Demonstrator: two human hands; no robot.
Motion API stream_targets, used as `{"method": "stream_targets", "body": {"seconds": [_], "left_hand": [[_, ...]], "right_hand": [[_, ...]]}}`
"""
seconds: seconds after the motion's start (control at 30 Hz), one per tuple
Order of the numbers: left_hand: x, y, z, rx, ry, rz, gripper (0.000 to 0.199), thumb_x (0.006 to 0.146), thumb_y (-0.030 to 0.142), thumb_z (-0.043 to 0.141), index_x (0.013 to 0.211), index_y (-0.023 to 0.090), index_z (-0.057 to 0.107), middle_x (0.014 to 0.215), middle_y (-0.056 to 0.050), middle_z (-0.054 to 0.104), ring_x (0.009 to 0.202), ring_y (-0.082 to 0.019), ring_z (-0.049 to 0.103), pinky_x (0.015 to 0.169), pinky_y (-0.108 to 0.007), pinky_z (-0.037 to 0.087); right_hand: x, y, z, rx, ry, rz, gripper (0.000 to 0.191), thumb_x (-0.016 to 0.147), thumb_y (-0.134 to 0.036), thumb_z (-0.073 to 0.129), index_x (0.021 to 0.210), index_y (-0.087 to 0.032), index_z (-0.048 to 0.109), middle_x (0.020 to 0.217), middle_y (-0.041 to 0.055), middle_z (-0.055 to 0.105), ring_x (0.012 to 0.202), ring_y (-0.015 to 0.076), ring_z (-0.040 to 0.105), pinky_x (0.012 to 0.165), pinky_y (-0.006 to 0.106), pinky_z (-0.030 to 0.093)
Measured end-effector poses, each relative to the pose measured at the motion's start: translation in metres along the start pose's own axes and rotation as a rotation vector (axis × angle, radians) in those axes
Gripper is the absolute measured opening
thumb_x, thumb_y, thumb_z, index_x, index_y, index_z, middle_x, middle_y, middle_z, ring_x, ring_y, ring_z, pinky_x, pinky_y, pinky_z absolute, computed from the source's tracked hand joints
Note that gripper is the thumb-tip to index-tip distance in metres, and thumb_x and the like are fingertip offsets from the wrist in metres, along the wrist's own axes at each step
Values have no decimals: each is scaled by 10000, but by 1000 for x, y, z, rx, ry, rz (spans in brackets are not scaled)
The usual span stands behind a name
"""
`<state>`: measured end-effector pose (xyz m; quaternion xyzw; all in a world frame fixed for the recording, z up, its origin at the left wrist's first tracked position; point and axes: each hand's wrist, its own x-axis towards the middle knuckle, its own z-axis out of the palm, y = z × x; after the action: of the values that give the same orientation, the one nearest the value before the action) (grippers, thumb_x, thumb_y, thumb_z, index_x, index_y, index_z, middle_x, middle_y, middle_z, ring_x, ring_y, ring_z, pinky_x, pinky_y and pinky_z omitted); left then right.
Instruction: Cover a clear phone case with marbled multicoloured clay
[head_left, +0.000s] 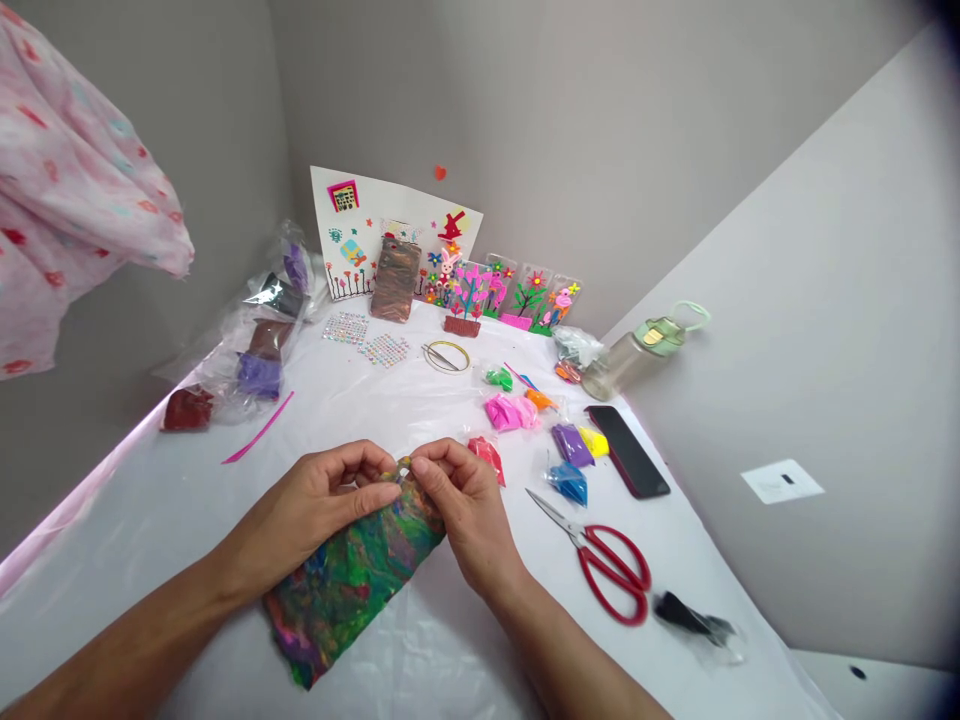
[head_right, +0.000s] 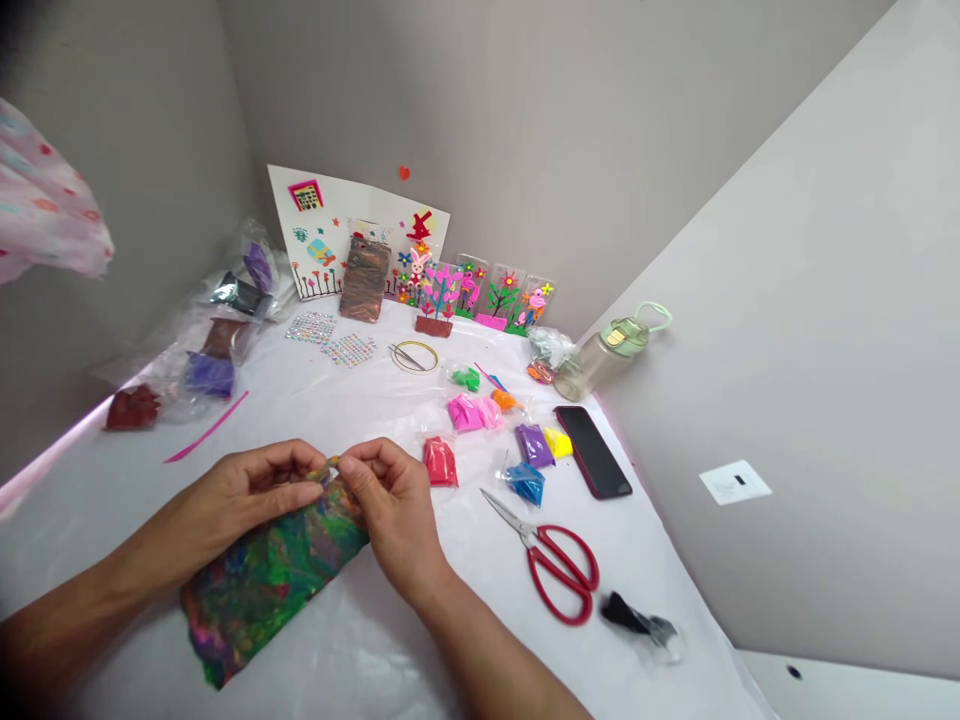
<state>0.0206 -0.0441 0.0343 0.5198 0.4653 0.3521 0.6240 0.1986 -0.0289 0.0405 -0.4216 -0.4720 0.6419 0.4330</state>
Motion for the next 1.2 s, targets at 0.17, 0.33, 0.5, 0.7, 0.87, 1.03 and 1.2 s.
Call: {"method": "stream_targets", "body": {"seconds": [0.17,0.33,0.5,0.7,0.87,1.03,1.2], "left_hand": [[1,-2,-1,74,9,28,295,894,514,617,885,221,649,806,15,633,745,-169,566,639,-256,422],[2,-3,0,72,34,30,305,869,529,648,963,240,653,887,8,665,827,-194,597,703,-281,447],[1,-3,2,102,55,62,297,897,526,613,929,234,651,864,11,665,826,-190,596,713,-283,445],[3,0,1,38,28,17,312,867,530,648,902,220,639,845,9,657,798,-186,587,682,-274,438],[2,3,-2,0,11,0,304,905,530,596,928,233,656,844,23,641,781,-161,571,672,-248,428],[1,2,-1,57,30,3,319,895,544,602,915,232,664,848,20,641,794,-171,580,681,-255,433],[1,-2,0,77,8,19,304,902,538,601,935,240,650,871,16,652,820,-182,582,700,-266,440]], "right_hand": [[-1,0,2,-12,-18,-13,295,805,-450,730,773,-178,620,540,-69,459,484,76,354,464,229,236],[1,0,0,-12,8,-14,287,812,-435,724,776,-171,616,548,-65,477,482,70,365,457,221,233],[1,2,2,8,-24,-32,269,814,-415,726,776,-171,620,535,-71,462,480,68,364,457,215,241],[0,4,2,-3,-18,-43,263,819,-408,722,777,-167,627,552,-60,478,495,72,380,462,217,246],[-1,2,1,-18,-23,-54,263,823,-407,725,782,-162,638,563,-57,474,509,72,374,474,217,253],[-3,-1,-1,-74,-51,-59,308,884,-451,652,787,-160,641,609,-43,477,544,77,386,492,216,274],[-1,-1,0,-11,-55,-9,255,824,-387,715,754,-163,616,563,-63,470,502,67,368,472,212,266]]}}
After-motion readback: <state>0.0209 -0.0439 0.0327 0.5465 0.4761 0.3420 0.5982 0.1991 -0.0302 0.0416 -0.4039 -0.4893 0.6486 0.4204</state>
